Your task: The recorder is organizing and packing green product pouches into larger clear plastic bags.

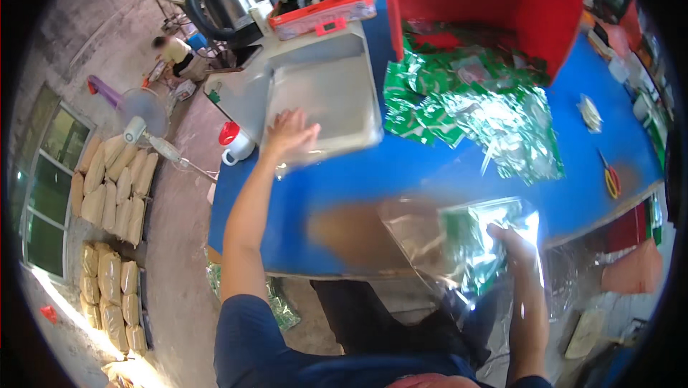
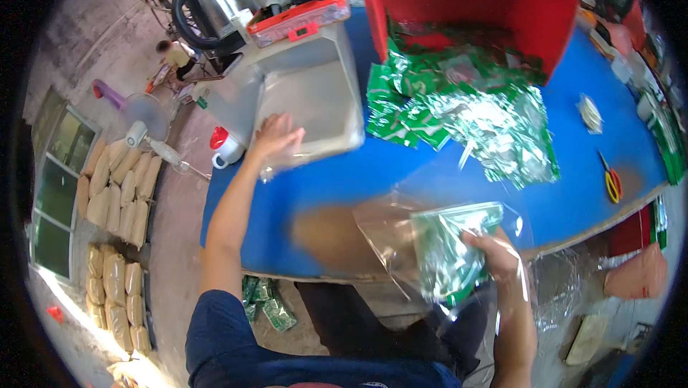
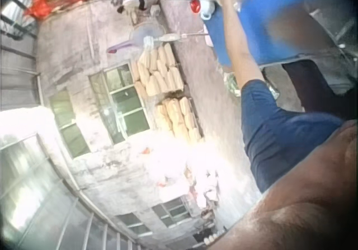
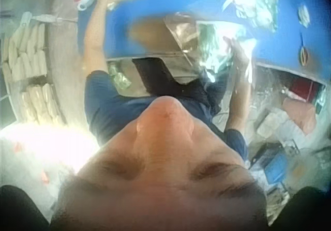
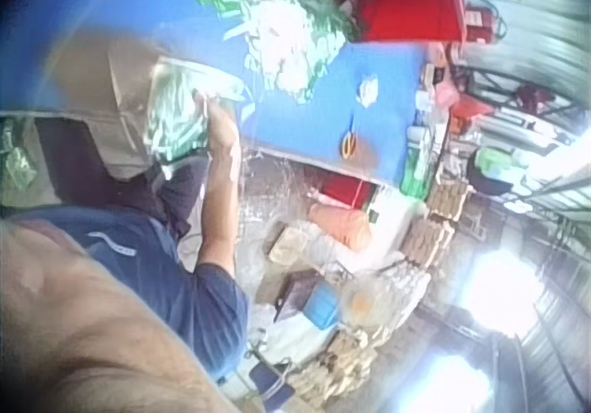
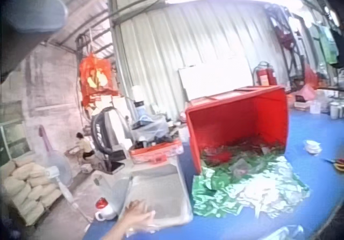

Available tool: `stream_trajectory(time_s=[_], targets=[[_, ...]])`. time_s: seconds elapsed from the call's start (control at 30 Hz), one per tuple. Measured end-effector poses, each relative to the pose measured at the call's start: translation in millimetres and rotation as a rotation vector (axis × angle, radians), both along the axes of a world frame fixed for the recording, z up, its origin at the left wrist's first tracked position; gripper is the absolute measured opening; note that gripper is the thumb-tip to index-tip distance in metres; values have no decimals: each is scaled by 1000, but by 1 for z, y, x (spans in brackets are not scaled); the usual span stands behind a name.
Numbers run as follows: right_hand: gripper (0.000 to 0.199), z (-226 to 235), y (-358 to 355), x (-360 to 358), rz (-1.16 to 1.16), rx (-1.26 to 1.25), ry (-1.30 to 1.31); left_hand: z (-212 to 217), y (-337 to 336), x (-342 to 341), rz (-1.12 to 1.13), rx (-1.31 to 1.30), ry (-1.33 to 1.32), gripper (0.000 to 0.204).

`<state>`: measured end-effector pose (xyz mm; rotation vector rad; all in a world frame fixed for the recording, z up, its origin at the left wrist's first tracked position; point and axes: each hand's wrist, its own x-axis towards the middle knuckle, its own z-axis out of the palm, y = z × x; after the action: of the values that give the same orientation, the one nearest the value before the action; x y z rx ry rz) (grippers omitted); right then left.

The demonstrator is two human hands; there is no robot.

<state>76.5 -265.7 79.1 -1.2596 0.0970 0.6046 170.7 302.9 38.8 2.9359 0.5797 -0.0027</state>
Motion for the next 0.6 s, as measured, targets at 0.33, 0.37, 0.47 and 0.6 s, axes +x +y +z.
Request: stream_trajectory(time_s=[0.33, 0.37, 0.47, 0.6], targets=[[49, 38, 38, 18, 383, -178, -228, 164, -323, -72, -1172, -380, -631, 37], [49, 30, 37, 18, 399, -167, -217, 158, -349, -66, -1246, -302, -590, 38], [51, 6, 36, 20, 408, -414, -452, 147, -396, -39, -1343, -221, -87, 36], [50, 30, 41, 5, 490, -152, -293, 148, -404, -25, -1277, -239, 288, 28]])
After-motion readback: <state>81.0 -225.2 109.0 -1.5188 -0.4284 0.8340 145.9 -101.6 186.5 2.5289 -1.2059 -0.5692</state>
